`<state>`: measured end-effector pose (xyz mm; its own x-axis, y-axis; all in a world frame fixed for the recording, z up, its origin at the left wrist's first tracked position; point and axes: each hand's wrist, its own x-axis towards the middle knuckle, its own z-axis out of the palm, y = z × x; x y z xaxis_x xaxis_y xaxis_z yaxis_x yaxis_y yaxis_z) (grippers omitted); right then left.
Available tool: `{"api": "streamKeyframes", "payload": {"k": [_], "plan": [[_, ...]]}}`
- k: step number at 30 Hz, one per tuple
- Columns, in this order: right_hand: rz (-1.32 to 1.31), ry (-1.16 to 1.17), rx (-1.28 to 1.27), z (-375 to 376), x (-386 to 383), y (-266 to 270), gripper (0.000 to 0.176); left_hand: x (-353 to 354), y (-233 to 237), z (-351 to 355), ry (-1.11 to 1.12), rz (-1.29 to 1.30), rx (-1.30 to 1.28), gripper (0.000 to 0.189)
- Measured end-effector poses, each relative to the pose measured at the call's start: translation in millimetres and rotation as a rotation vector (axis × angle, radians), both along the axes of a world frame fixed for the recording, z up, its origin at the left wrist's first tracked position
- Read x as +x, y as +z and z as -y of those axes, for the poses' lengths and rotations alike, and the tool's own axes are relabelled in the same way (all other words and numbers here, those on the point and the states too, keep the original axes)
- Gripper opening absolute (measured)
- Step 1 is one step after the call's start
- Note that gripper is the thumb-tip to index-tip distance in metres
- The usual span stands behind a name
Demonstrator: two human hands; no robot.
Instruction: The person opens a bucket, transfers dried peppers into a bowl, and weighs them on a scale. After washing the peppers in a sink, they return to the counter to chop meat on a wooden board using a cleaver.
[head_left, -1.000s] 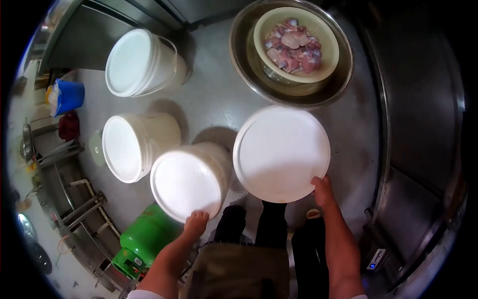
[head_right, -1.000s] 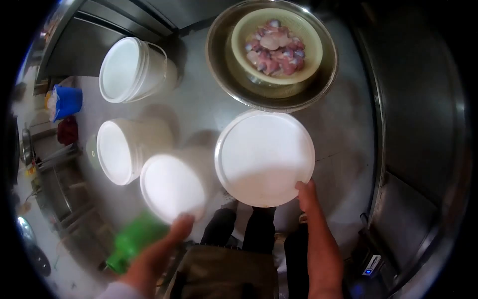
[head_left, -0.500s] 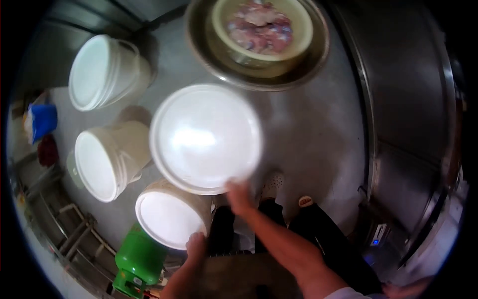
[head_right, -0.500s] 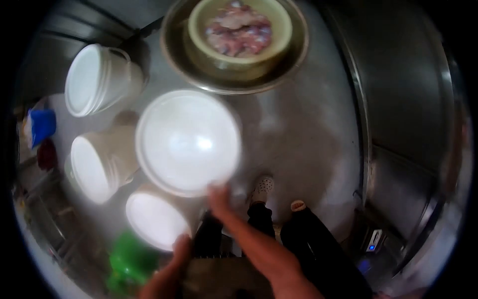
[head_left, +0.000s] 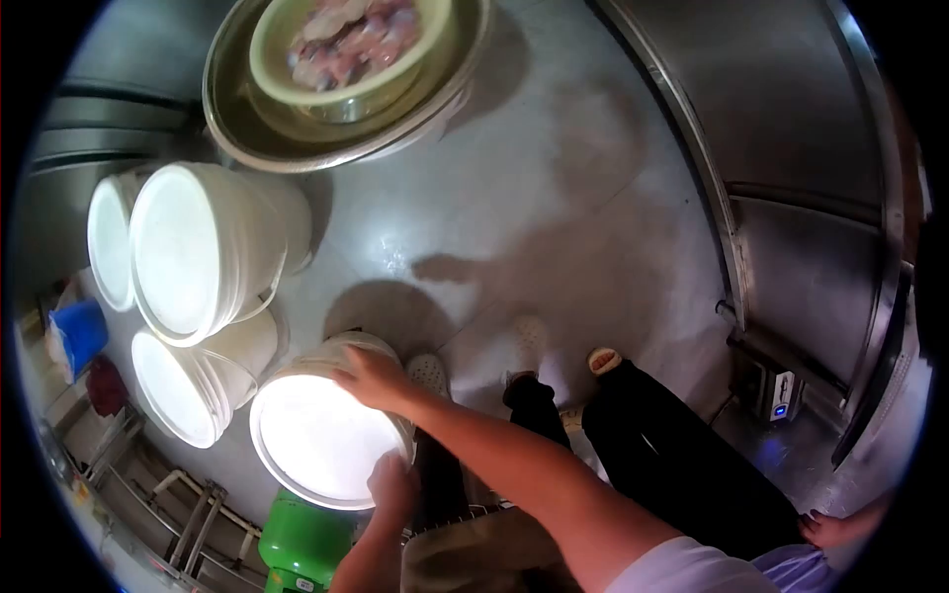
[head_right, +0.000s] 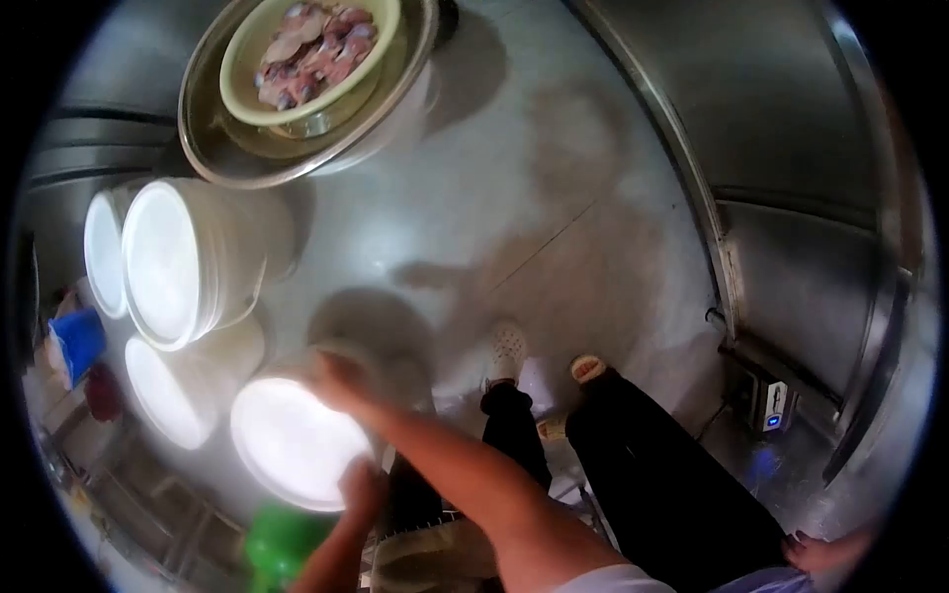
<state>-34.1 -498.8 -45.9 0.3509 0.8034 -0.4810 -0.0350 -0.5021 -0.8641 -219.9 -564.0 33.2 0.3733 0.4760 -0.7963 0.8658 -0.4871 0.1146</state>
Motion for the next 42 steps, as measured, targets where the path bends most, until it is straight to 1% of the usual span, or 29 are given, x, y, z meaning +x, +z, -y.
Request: {"api": "streamKeyframes", "payload": {"k": [1, 2, 4, 5, 7, 8, 9, 10, 11, 12, 13, 14, 15, 17, 19, 20, 21, 23, 25, 27, 28, 29, 31, 33, 35, 36, 39, 40, 42], "plan": [[0.019, -0.072, -0.077, 40.0, -12.7, -21.3, 0.057, 16.8, -2.0, 3.3, -0.023, 0.026, 0.005, 0.018], [-0.220, -0.005, -0.236, 70.5, 16.8, -3.2, 0.057, 37.0, -0.8, 8.3, -0.051, 0.047, 0.005, 0.017], [-0.389, -0.243, -0.214, 134.4, 14.7, -15.3, 0.049, 72.3, 0.4, 23.4, -0.107, 0.047, -0.002, 0.017], [-0.458, -0.103, -0.157, 158.6, 36.4, -17.8, 0.045, 85.5, -4.8, 34.3, -0.229, 0.133, 0.026, 0.016], [-0.039, -0.201, 0.099, 220.0, 35.7, -37.0, 0.046, 121.8, -9.5, 57.9, -0.307, 0.192, -0.037, 0.012], [-0.484, -0.367, -0.037, 232.9, 51.5, -29.9, 0.046, 129.0, -21.2, 70.1, -0.345, 0.254, -0.027, 0.010], [-0.870, -0.633, -0.209, 245.5, 68.5, -21.0, 0.047, 147.1, -26.4, 79.5, -0.433, 0.362, -0.044, 0.010], [-0.482, -0.636, -0.176, 241.6, 97.2, 11.3, 0.048, 175.9, -19.7, 87.5, -0.420, 0.416, -0.081, 0.011], [-0.459, -0.770, -0.148, 259.4, 105.8, -1.9, 0.045, 201.7, -21.5, 97.8, -0.406, 0.277, -0.149, 0.013], [-0.590, -0.919, -0.235, 264.4, 115.4, -13.1, 0.044, 227.8, -8.5, 99.8, -0.375, 0.353, -0.189, 0.014], [-0.535, -0.942, -0.127, 262.2, 144.8, 16.8, 0.039, 245.5, -10.8, 105.6, -0.418, 0.406, -0.204, 0.015], [-0.664, -1.084, 0.118, 256.1, 172.0, 41.2, 0.037, 272.3, -5.8, 110.4, -0.461, 0.380, -0.196, 0.015], [-0.718, -1.187, 0.167, 253.4, 195.6, 59.3, 0.037, 295.5, -0.3, 112.7, -0.511, 0.369, -0.210, 0.016], [-0.723, -1.222, 0.088, 264.4, 225.2, 75.1, 0.038, 311.3, -5.1, 113.4, -0.429, 0.444, -0.181, 0.016], [-0.416, -1.244, 0.032, 288.8, 229.2, 29.6, 0.038, 332.9, -21.8, 134.1, -0.379, 0.467, -0.231, 0.016], [-0.285, -1.214, -0.024, 301.3, 242.6, 24.5, 0.038, 349.8, -25.5, 139.7, -0.430, 0.526, -0.233, 0.016], [-0.178, -1.160, -0.079, 305.4, 256.6, 22.5, 0.038, 369.1, -25.3, 141.9, -0.479, 0.485, -0.187, 0.014], [-0.561, -1.365, 0.036, 308.2, 281.6, 20.6, 0.042, 388.3, -34.2, 141.2, -0.582, 0.548, -0.014, 0.010], [-0.636, -1.472, 0.011, 322.4, 302.0, 16.0, 0.034, 415.6, -26.6, 144.0, -0.664, 0.616, 0.193, 0.019], [-0.727, -1.497, -0.001, 334.3, 303.4, 9.2, 0.033, 444.6, -21.9, 147.3, -0.612, 0.247, -0.020, 0.029], [-0.776, -1.468, -0.002, 342.1, 303.1, 6.0, 0.035, 456.1, -20.8, 150.7, -0.629, 0.243, -0.013, 0.039], [-0.820, -1.440, -0.004, 349.4, 303.3, 2.4, 0.037, 467.9, -20.0, 158.0, -0.624, 0.293, -0.001, 0.036], [-0.974, -1.410, 0.296, 351.4, 295.5, -4.0, 0.041, 493.9, 0.0, 171.3, -0.619, 0.379, 0.017, 0.033], [-1.140, -1.408, 0.418, 349.9, 287.4, -8.4, 0.040, 498.1, -15.8, 175.1, -0.615, 0.364, 0.043, 0.031], [-1.057, -1.523, 0.308, 342.2, 278.2, -17.9, 0.040, 503.4, -29.1, 170.6, -0.661, 0.293, 0.077, 0.036], [-1.013, -1.585, 0.255, 338.6, 272.0, -25.0, 0.040, 505.7, -28.0, 171.2, -0.662, 0.244, 0.077, 0.031], [-0.277, -1.265, 0.007, 324.4, 234.9, -78.5, 0.039, 510.4, -20.8, 175.9, -0.619, 0.248, 0.052, 0.031], [-0.079, -1.151, -0.025, 319.9, 249.5, -47.3, 0.038, 514.3, -23.3, 176.1, -0.639, 0.246, 0.063, 0.031], [-0.402, -1.381, 0.160, 303.0, 235.7, -68.3, 0.037, 512.2, -29.6, 175.7, -0.666, 0.226, 0.083, 0.032]]}}
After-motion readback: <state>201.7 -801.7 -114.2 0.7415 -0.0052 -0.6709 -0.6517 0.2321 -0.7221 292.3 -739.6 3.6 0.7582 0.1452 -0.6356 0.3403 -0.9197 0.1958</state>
